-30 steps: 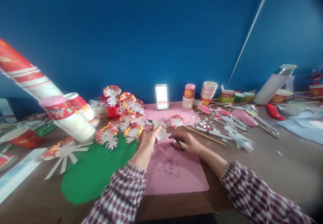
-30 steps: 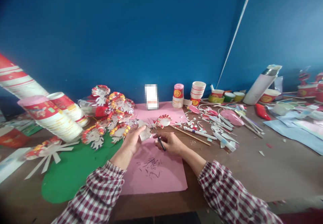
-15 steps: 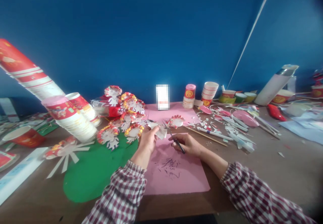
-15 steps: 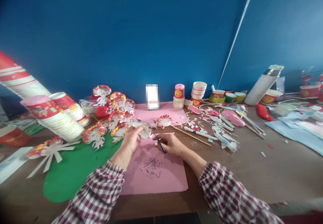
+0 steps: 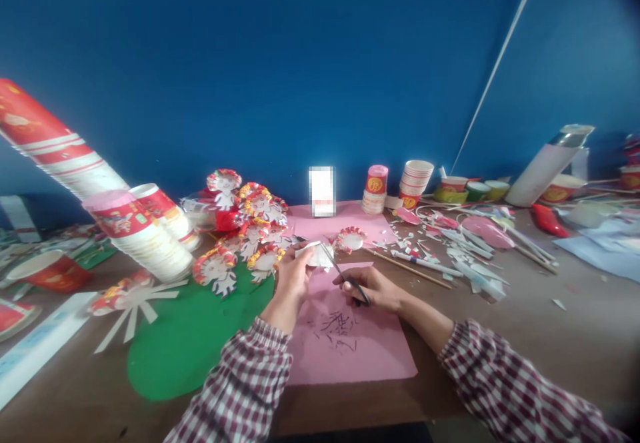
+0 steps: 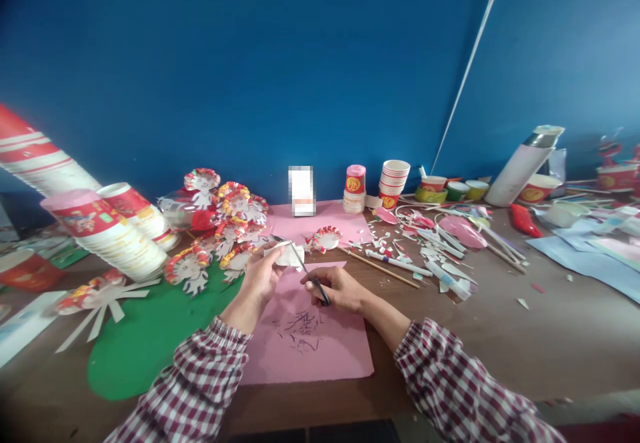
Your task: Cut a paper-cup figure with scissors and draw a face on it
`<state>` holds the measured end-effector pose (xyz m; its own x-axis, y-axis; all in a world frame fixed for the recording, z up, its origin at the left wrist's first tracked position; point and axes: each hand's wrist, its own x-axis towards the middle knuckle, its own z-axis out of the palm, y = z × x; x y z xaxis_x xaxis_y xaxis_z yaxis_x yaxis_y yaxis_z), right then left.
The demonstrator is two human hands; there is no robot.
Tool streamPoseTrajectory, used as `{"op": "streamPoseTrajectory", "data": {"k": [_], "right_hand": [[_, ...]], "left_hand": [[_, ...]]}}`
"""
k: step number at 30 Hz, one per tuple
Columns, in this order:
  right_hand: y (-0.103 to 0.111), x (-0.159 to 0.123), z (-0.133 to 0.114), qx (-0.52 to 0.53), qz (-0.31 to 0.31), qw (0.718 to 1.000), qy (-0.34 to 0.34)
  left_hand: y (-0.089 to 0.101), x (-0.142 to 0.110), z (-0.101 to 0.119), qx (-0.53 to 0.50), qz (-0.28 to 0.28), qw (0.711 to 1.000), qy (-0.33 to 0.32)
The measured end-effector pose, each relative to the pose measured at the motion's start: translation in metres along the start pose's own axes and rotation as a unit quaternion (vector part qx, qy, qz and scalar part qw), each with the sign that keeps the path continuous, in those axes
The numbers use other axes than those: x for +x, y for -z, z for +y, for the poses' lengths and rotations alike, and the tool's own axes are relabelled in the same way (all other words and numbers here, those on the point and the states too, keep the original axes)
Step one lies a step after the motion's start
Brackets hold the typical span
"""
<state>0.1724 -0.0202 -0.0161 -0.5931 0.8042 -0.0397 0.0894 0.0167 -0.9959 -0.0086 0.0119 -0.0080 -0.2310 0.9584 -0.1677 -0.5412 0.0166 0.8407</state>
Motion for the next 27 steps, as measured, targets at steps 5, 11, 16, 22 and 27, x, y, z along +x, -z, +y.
{"op": "streamPoseTrajectory", "data": {"k": [5, 11, 16, 22, 27], "right_hand": [[0.001, 0.000, 0.001, -0.009, -0.001, 1.000, 0.000], [0.001, 0.000, -0.003, -0.029, 0.005, 1.000, 0.001], [0.000, 0.000, -0.004, -0.029, 0.006, 1.000, -0.003], [0.001, 0.001, -0.002, -0.042, 0.010, 0.999, -0.005], [0.001, 0.002, 0.000, -0.035, 0.009, 0.999, -0.001]], "left_hand": [[-0.001, 0.000, -0.002, -0.006, -0.010, 1.000, -0.016], [-0.003, -0.004, -0.002, 0.025, -0.022, 0.999, 0.003], [-0.004, -0.004, -0.001, 0.032, -0.007, 0.999, 0.006], [0.001, 0.001, -0.005, 0.053, -0.009, 0.999, 0.000], [0.010, 0.011, -0.016, 0.104, -0.029, 0.994, -0.030]]}}
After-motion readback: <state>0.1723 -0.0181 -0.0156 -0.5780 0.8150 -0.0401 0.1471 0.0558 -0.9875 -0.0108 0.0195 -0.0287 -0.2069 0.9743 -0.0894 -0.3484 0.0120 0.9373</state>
